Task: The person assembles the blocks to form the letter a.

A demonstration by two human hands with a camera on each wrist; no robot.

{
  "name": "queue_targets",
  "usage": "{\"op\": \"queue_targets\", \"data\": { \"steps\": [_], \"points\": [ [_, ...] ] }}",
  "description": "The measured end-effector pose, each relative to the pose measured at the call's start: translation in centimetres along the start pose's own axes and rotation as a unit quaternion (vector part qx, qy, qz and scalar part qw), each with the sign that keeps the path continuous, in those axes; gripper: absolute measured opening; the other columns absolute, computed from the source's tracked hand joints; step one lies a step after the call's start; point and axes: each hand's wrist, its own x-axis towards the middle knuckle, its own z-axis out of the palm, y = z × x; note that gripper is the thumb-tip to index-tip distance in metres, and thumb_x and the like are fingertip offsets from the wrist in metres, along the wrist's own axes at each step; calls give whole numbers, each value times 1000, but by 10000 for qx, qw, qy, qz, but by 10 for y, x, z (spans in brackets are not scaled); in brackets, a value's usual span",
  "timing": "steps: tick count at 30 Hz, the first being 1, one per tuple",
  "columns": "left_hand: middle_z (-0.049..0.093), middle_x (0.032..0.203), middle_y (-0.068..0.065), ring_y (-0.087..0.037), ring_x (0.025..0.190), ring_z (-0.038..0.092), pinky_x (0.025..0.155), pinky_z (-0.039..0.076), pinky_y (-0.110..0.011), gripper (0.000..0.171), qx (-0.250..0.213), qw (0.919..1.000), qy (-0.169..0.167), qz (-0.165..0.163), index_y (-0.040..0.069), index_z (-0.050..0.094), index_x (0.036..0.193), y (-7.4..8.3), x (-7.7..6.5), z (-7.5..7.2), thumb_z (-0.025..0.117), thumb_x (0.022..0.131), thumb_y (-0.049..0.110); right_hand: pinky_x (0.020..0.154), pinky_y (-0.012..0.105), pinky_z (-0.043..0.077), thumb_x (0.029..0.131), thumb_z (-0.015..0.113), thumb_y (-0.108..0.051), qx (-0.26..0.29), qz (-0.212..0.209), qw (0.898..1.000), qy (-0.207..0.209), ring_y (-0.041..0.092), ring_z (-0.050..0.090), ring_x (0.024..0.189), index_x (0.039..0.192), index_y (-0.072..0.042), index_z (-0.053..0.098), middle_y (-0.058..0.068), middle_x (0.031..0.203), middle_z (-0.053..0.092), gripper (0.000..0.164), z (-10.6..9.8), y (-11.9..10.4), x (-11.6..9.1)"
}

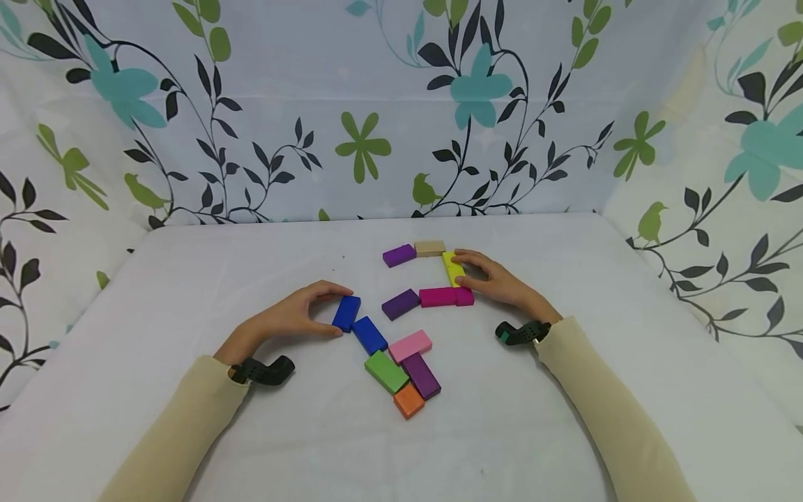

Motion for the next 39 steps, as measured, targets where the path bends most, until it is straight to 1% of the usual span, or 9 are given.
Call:
{"op": "queue_targets", "data": {
  "steps": [1, 2, 8, 10, 19, 23, 28, 31, 39],
  "points": [
    [49, 142, -10, -31, 137, 39, 114, 25, -53, 68, 29, 10000, 3, -8, 8, 51, 138, 0, 0, 0, 82, 79, 21, 116, 58, 15, 98, 58, -12, -30, -17, 10000, -9, 39, 16, 146, 142, 4, 43, 21, 157, 25, 49, -1, -4, -2],
    [49, 141, -10, -31, 137, 39, 114, 25, -53, 68, 31, 10000, 9, -9, 9, 51, 138, 0, 0, 0, 82, 79, 21, 116, 58, 15, 98, 58, -13, -30, -16, 10000, 12, 38, 16, 147, 142, 3, 43, 20, 157, 25, 49, 0, -1, -1],
    [51, 140, -9, -31, 135, 42, 113, 26, -54, 67, -32, 10000, 67, -28, 10, 53, 137, -3, 0, 0, 83, 78, 22, 117, 55, 15, 97, 60, -20, -57, -60, 9999, 113, 31, 17, 148, 143, -6, 46, 11, 158, 27, 50, 3, 31, 10],
    [52, 139, -9, -31, 135, 43, 113, 26, -54, 67, -97, 9999, 85, -8, 10, 53, 137, -5, 0, 0, 83, 78, 21, 117, 55, 15, 97, 61, -21, -65, -107, 9999, 100, 30, 17, 148, 143, -8, 47, 9, 158, 28, 49, 3, 34, 11],
    [49, 142, -13, -33, 134, 44, 112, 31, -51, 67, -416, 9989, 224, -40, 7, 50, 139, -7, 0, 2, 81, 80, 18, 117, 53, 15, 97, 61, -23, -107, -164, 9998, 77, 29, 18, 148, 143, -10, 47, 8, 158, 28, 50, 4, 35, 11],
    [50, 141, -14, -34, 131, 46, 110, 33, -52, 66, -516, 9980, 355, -43, 7, 50, 139, -1, 1, 2, 80, 81, 17, 117, 53, 16, 97, 61, -23, -113, -180, 9997, 86, 30, 18, 148, 143, -9, 47, 8, 158, 28, 50, 2, 35, 11],
    [52, 140, -12, -32, 127, 48, 106, 37, -52, 67, -485, 9973, 533, -123, 10, 49, 138, 6, 4, 3, 81, 80, 19, 117, 53, 16, 97, 61, -23, -91, -146, 9998, 96, 29, 18, 148, 143, -9, 47, 8, 158, 28, 50, 1, 33, 10],
    [52, 140, -12, -32, 126, 50, 104, 41, -50, 67, -474, 9971, 590, -104, 9, 49, 138, 9, 6, 5, 81, 80, 20, 117, 53, 16, 97, 61, -23, -139, -144, 9997, 113, 29, 18, 148, 143, -9, 47, 9, 158, 28, 50, 1, 32, 11],
    [52, 137, -14, -32, 119, 55, 97, 47, -46, 65, -717, 9939, 843, -40, 6, 50, 136, 14, 11, 17, 81, 79, 15, 117, 53, 15, 97, 61, -23, -129, -114, 9998, 93, 28, 18, 148, 143, -9, 47, 7, 158, 28, 50, 2, 34, 11]
  ]
}}
